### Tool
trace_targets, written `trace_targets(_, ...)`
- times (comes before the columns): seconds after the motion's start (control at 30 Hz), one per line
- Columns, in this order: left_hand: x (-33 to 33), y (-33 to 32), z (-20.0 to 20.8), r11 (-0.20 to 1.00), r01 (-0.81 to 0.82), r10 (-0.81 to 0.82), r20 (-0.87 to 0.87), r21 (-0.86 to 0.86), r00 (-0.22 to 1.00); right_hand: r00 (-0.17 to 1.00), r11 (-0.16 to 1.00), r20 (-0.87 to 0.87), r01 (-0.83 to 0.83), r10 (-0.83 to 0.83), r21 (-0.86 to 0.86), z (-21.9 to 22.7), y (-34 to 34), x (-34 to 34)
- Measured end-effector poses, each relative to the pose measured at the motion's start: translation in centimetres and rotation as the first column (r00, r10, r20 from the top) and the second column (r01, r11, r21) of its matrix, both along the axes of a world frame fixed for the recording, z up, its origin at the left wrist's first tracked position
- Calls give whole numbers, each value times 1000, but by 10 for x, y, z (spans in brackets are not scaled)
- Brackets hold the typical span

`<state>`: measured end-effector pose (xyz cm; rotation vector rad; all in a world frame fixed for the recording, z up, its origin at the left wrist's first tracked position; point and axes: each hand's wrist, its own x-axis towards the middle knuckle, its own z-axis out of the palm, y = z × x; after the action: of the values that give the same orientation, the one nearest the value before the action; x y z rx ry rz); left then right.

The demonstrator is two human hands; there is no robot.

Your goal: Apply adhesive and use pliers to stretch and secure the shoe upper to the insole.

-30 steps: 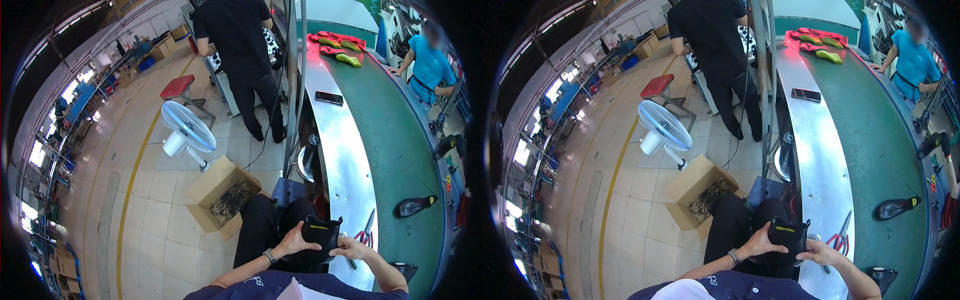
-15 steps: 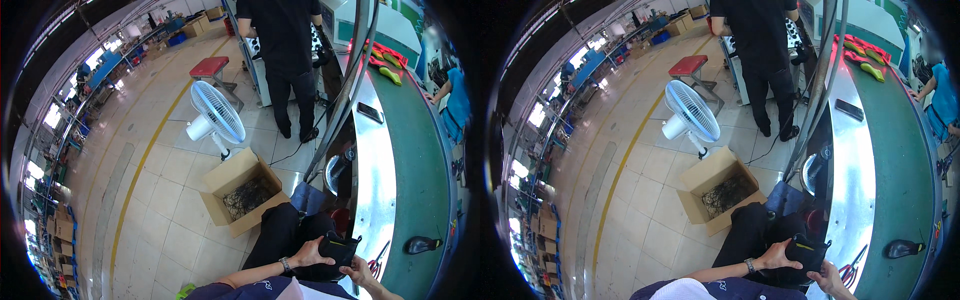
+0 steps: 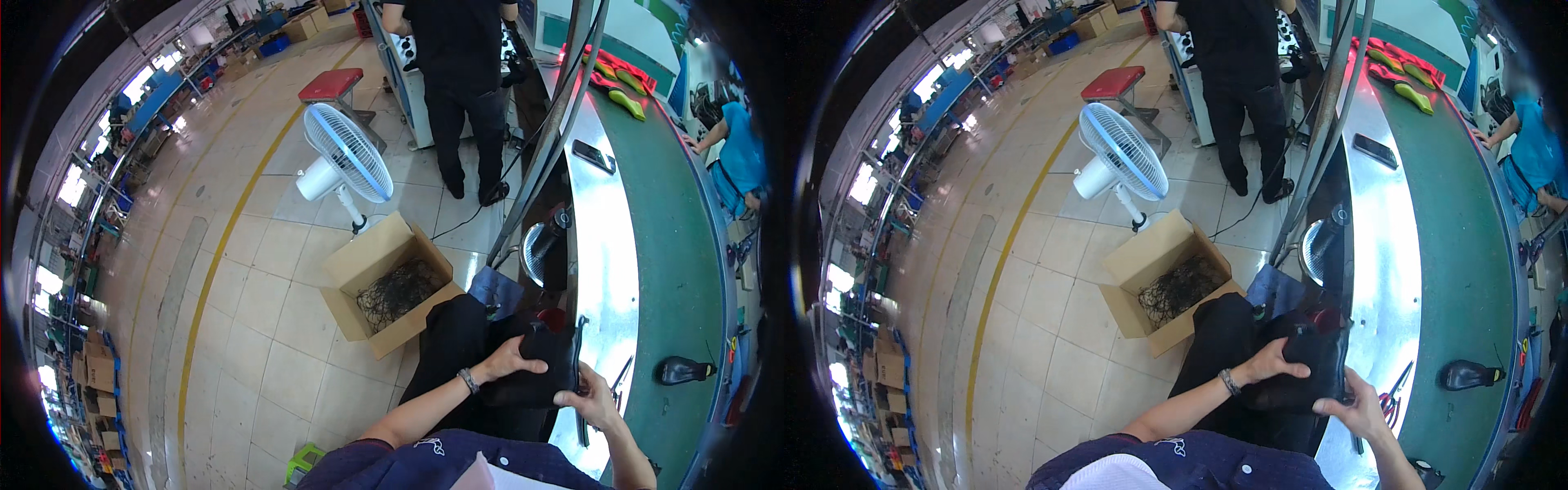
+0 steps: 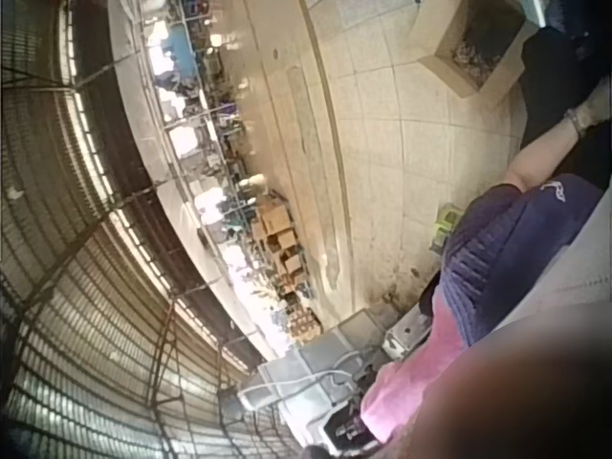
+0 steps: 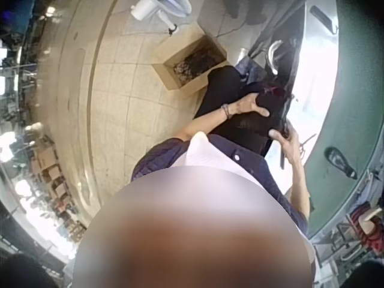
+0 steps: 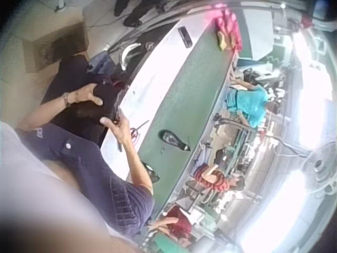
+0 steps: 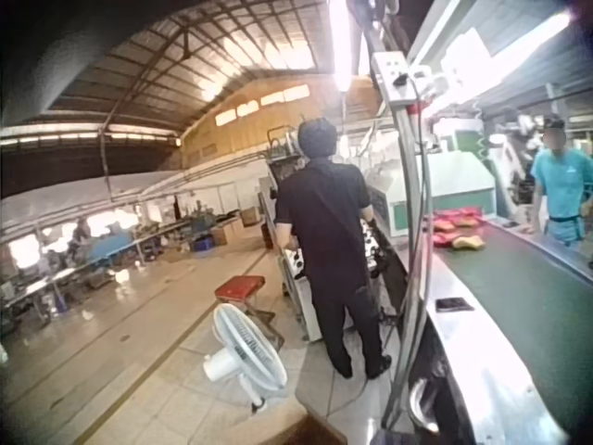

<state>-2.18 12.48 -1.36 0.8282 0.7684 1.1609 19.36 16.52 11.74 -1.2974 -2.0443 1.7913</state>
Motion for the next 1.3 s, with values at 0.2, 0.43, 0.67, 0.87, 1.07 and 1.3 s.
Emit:
trace_targets(0.2, -25, -10, 15, 997, -72, 72, 172, -7, 983, 983, 824, 102, -184, 153, 536, 11, -29, -24)
trace_targets(0.43, -57, -71, 73, 948, -5, 220, -641, 320, 736, 986, 701, 82, -162, 147, 694, -10, -36, -58)
trace_targets(0.67, -37, -90, 86, 903, -144, 413, -727, 404, 549, 976, 639, 31, -165, 216, 752, -14, -38, -59)
trace_targets(0.87, -37, -88, 80, 868, -199, 496, -761, 455, 418, 972, 696, -112, -66, 208, 715, -21, -35, -71)
trace_targets(1.07, -34, -97, 75, 854, -337, 520, -671, 396, 528, 931, 950, -337, -33, 142, 309, -26, -29, -53)
trace_targets(1.3, -26, -111, 67, 864, -260, 498, -647, 432, 577, 896, 979, -423, -56, 137, 198, -37, -16, -42)
